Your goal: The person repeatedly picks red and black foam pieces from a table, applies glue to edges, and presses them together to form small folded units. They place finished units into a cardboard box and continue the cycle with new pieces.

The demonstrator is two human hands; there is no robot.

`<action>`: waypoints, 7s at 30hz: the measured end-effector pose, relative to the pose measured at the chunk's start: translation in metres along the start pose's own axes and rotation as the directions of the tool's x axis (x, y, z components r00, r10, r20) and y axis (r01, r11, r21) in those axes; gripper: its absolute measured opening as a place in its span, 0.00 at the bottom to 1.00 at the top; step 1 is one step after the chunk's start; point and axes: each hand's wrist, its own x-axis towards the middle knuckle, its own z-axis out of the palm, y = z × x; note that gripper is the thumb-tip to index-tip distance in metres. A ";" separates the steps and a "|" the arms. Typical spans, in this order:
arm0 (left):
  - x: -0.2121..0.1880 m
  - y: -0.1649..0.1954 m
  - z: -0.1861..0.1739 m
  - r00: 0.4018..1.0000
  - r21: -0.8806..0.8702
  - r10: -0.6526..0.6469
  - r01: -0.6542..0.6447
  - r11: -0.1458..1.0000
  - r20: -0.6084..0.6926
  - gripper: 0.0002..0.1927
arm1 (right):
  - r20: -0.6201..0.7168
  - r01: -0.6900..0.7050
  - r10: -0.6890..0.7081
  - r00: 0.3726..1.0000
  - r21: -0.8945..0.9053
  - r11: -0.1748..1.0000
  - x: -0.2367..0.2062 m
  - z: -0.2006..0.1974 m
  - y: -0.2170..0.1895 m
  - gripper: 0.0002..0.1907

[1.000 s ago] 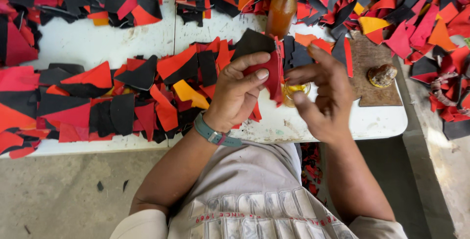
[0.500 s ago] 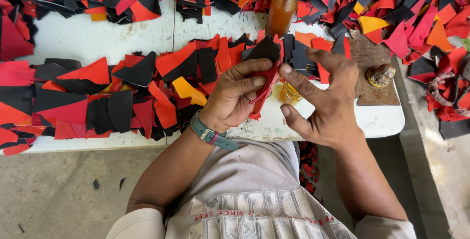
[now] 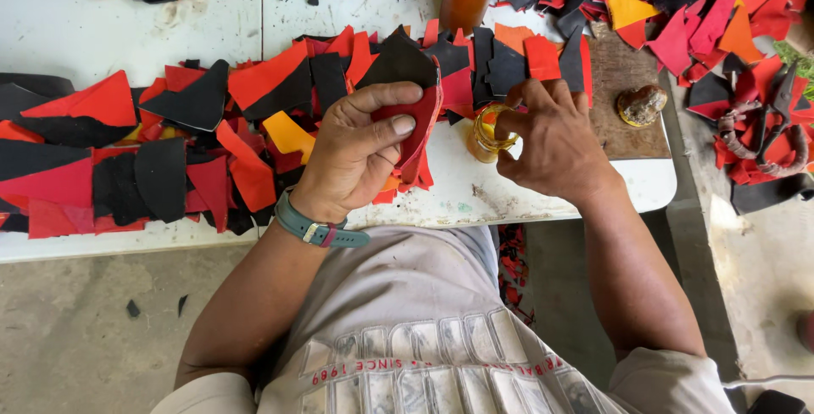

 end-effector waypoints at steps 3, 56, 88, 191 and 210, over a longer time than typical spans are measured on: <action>0.000 -0.002 0.001 1.000 -0.025 -0.021 0.021 0.999 0.009 0.19 | 0.048 -0.053 0.052 0.997 0.025 0.998 0.001 0.002 0.001 0.14; 0.006 -0.019 0.011 0.997 0.003 -0.049 0.048 0.999 0.055 0.17 | -0.434 0.325 -0.115 0.894 0.447 0.833 -0.025 -0.042 -0.047 0.37; 0.003 -0.007 0.024 0.994 0.016 -0.035 0.033 0.999 0.107 0.33 | -0.524 0.342 -0.171 0.834 0.249 0.906 -0.036 -0.034 -0.066 0.29; 0.009 0.006 0.038 0.956 0.312 0.237 -0.282 0.907 0.175 0.37 | -0.509 0.348 0.006 0.861 0.596 0.724 -0.027 -0.021 -0.081 0.32; 0.011 0.010 0.044 0.965 0.518 0.249 -0.255 0.816 0.081 0.40 | -0.637 0.280 -0.204 0.743 0.019 0.960 -0.035 -0.023 -0.072 0.23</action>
